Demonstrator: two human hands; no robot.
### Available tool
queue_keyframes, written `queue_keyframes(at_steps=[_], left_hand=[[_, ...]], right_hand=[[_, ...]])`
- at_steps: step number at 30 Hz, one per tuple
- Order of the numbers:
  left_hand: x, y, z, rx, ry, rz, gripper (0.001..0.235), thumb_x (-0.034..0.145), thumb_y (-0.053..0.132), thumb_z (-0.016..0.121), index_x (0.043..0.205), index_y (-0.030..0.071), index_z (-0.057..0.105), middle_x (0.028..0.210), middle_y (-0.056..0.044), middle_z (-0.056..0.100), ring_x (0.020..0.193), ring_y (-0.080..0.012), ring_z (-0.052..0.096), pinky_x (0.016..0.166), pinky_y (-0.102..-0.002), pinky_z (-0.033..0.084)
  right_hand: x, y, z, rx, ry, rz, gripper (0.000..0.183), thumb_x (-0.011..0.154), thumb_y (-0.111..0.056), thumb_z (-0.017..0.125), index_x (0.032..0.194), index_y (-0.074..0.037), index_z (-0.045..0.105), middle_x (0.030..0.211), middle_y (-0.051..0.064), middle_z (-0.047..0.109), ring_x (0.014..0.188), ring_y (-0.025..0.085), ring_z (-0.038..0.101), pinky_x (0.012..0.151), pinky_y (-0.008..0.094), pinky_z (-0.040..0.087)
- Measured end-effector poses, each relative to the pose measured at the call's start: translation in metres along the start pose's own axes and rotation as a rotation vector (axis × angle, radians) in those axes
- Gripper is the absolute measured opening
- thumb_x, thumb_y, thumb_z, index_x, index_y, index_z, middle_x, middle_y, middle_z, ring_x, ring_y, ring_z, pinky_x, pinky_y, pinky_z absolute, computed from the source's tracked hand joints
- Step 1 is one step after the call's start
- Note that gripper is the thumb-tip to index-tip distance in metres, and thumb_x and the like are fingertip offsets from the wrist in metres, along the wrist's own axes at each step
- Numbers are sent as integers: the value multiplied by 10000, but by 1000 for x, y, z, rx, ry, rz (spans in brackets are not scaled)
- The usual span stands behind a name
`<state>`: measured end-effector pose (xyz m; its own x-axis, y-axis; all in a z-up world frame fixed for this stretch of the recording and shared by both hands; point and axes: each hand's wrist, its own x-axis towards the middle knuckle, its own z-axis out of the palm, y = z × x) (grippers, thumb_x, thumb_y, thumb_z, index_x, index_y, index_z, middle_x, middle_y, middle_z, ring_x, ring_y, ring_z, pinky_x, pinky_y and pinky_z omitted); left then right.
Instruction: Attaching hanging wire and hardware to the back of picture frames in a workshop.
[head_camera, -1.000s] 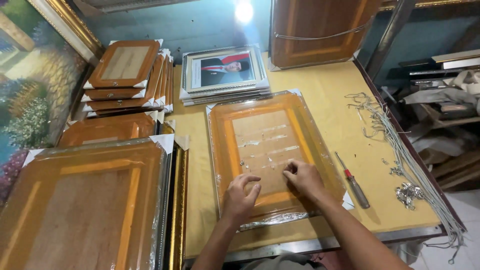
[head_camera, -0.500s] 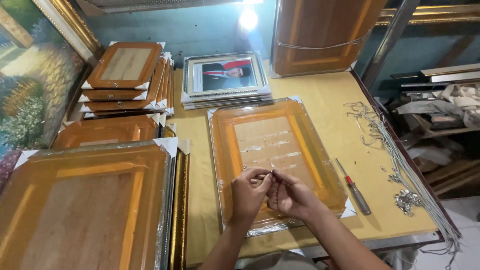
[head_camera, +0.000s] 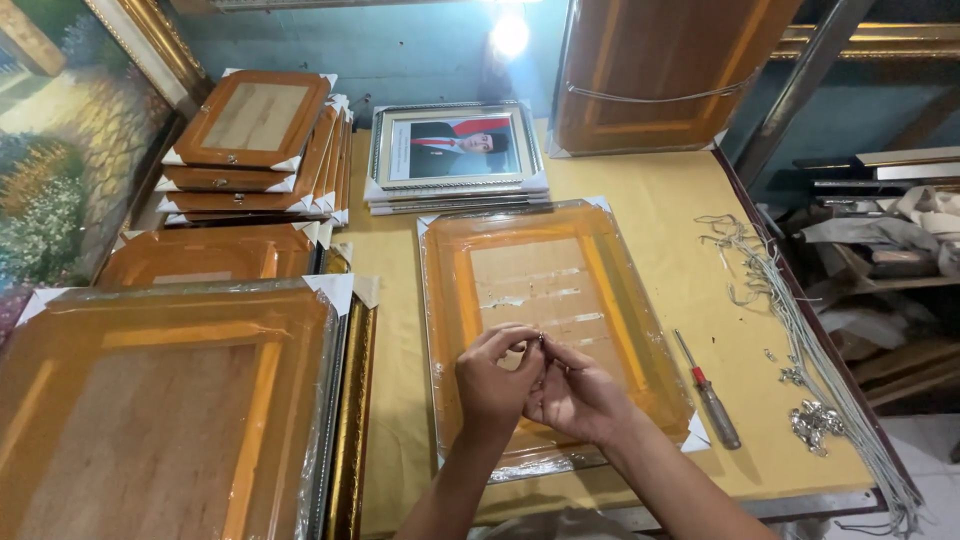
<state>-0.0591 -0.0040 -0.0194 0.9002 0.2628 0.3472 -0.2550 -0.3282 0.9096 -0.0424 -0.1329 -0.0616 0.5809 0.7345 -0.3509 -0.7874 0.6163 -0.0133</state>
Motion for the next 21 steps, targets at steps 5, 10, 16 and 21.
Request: queue_keyframes(at_steps=[5,10,16,21], left_hand=[[1,5,0,-18,-3,32,148,594,124,685,714,210,701,747,31,681,591,-128,628,571,-217,486],[1,11,1,-23,7,62,171,568,118,689,718,198,701,753,41,679,591,-123,625,593,-220,501],[2,15,-2,-39,2,132,149,606,65,673,715,162,703,735,0,683,604,-179,637,597,-252,509],[6,23,-9,50,-13,283,158,628,52,692,712,185,701,729,22,687,623,-177,646,597,-257,508]], right_hand=[[-2,0,3,44,-22,18,120,836,-272,542,884,-199,625,848,-100,652,742,52,575,639,255,379],[-5,-2,5,7,-52,-1,150,844,-290,525,898,-190,624,851,-60,651,749,87,575,648,262,385],[-10,4,11,22,-30,-48,72,843,-248,537,837,-207,596,821,-75,645,720,104,584,621,266,413],[-11,8,18,-457,240,-485,70,872,-199,524,935,-170,523,874,-24,625,744,140,605,564,266,520]])
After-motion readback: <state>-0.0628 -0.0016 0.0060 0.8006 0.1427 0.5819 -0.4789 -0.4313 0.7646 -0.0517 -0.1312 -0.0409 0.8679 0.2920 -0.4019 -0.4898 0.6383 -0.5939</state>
